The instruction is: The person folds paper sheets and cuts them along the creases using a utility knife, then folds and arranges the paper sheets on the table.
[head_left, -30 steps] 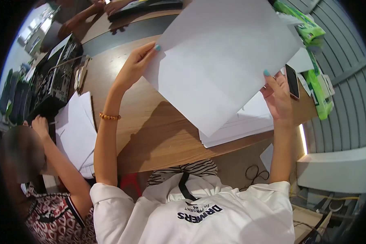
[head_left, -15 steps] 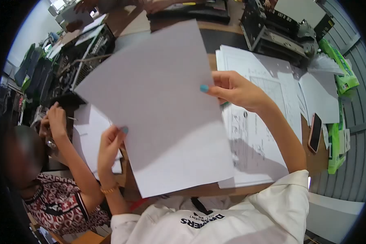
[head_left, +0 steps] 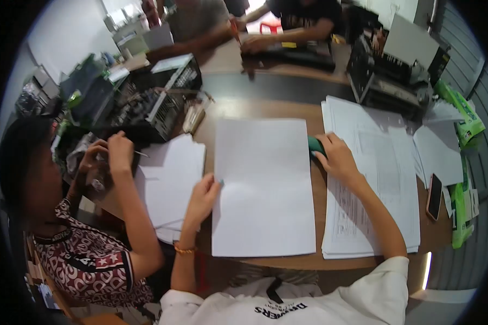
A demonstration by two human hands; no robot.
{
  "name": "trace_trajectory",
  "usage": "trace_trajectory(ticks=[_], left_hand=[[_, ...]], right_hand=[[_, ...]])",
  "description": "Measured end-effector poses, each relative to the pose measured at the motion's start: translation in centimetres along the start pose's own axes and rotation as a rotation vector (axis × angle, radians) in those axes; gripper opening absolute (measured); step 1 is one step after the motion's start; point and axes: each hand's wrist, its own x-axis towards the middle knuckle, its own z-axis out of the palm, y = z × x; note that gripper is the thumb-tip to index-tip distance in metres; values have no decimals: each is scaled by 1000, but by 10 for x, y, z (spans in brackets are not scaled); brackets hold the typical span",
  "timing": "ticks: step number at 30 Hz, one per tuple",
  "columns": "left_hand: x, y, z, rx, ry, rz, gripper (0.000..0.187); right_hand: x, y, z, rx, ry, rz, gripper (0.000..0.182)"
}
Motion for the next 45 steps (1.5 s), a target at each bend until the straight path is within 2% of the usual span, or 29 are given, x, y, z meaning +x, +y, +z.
trace_trajectory(ticks=[2,4,8,11,13,14,16,18,20,22,25,28,32,34,43,45], left_hand=[[1,-13,1,-17,45,41,14],[-5,-3,4,-16,84,26,14],[5,-11,11,-34,205,40,16],[9,-2,12,35,203,75,18],[3,27,11,544,267,54,23],[0,43,15,549,257,46,23],[-2,72,29,914,567,390,29],[8,81,40,877,272,493,33],[32,76,55,766,-120,566,39],[45,72,76,834,-319,616,48],[48,68,100,868,-458,494,62],[45,60,113,992,-439,558,63],[48,38,113,1024,-418,521,64],[51,32,110,1042,-321,547,64],[54,31,106,1002,-332,506,65],[53,30,108,1142,-241,549,66]], right_hand=[[-4,8,-14,-87,20,152,30],[-15,16,-38,-49,103,226,27],[-54,15,-82,4,262,229,29],[-96,-4,-106,38,229,265,30],[-129,-18,-113,68,210,298,31],[-140,-25,-115,95,188,330,32],[-158,-36,-118,124,174,316,33],[-174,-47,-116,150,131,328,35],[-183,-55,-114,105,171,208,37],[-186,-65,-112,118,147,218,38],[-194,-71,-114,92,113,237,39],[-199,-75,-117,83,72,253,39],[-205,-83,-118,88,-10,241,40],[-203,-85,-116,90,-5,240,39],[-188,-80,-99,92,41,222,39],[-186,-80,-97,81,43,217,39]])
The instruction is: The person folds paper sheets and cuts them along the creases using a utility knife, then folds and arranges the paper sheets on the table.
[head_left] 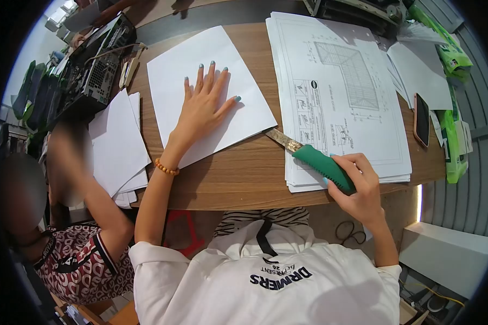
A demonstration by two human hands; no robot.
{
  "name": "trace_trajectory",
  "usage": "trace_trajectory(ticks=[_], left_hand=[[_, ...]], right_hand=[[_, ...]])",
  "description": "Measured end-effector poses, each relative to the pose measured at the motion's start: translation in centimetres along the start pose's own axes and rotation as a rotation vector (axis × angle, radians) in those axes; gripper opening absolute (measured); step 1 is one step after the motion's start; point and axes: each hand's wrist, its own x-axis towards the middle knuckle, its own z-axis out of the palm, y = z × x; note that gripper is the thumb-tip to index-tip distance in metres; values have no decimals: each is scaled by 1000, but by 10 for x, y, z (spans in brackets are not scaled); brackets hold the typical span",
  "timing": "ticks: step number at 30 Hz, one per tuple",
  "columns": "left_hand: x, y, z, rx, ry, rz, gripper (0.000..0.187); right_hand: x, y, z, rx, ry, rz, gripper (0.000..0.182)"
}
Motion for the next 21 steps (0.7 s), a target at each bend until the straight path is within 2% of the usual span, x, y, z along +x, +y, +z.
trace_trajectory(ticks=[3,6,10,21], left_hand=[[-5,9,-5,-65,48,53,69],[-9,11,-1,-100,-22,56,72],[-11,10,0,-110,-10,50,75],[-12,13,1,-30,33,60,79]], right_hand=[[1,0,5,9,17,-3,39],[2,-1,10,-15,2,11,39],[6,-6,16,-45,19,5,39],[10,0,21,-41,-2,19,38]])
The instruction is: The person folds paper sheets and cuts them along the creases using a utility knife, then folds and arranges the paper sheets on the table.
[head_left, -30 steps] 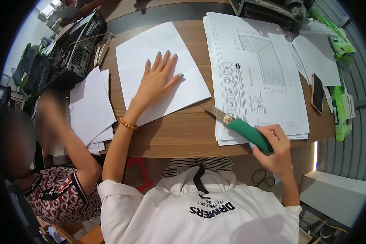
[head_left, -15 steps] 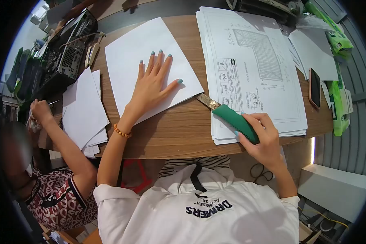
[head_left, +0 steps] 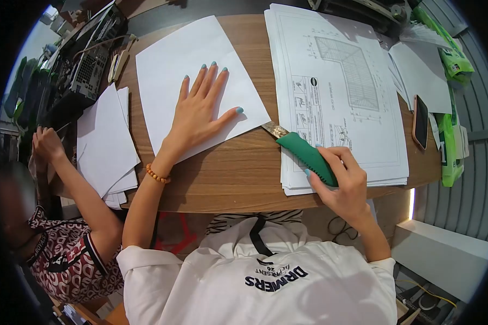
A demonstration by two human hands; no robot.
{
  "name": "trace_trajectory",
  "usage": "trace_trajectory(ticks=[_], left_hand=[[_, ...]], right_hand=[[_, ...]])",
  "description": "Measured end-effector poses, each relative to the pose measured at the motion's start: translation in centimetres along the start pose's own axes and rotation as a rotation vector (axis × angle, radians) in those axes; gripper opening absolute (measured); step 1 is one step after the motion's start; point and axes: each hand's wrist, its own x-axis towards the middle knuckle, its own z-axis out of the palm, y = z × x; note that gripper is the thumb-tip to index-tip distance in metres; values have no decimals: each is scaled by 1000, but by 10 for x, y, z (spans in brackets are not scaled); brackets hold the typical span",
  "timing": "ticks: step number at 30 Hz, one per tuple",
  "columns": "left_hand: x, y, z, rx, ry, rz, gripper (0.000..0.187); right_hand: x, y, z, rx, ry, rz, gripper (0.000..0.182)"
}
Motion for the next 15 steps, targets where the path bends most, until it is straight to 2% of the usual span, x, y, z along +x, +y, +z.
trace_trajectory(ticks=[15], left_hand=[[-1,5,-2,12,8,16,80]], right_hand=[[21,12,6,-22,38,-61,40]])
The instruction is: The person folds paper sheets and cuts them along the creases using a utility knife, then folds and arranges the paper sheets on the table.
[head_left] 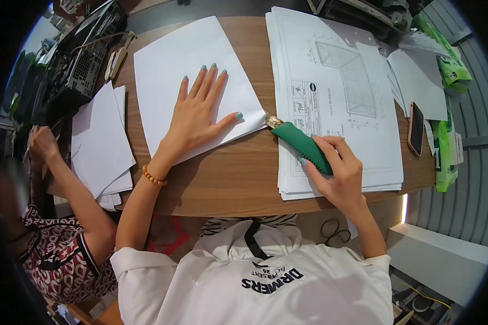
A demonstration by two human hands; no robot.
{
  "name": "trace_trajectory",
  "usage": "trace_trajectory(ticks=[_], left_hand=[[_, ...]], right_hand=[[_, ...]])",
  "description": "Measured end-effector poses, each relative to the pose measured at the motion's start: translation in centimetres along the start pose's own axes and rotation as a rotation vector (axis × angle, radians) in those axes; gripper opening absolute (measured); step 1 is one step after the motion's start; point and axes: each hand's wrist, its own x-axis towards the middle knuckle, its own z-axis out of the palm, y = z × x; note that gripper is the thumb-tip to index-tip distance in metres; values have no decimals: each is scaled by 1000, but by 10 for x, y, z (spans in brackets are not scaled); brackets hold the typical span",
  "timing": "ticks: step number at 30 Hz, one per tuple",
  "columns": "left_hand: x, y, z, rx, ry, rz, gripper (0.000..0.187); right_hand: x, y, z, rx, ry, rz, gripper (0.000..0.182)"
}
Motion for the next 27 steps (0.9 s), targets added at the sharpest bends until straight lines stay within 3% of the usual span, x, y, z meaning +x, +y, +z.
trace_trajectory(ticks=[13,27], left_hand=[[-1,1,-7,-82,-7,5,80],[-2,3,-11,-124,-26,-33,82]], right_hand=[[26,25,-9,95,-88,3,38],[63,38,14,86,-46,-56,38]])
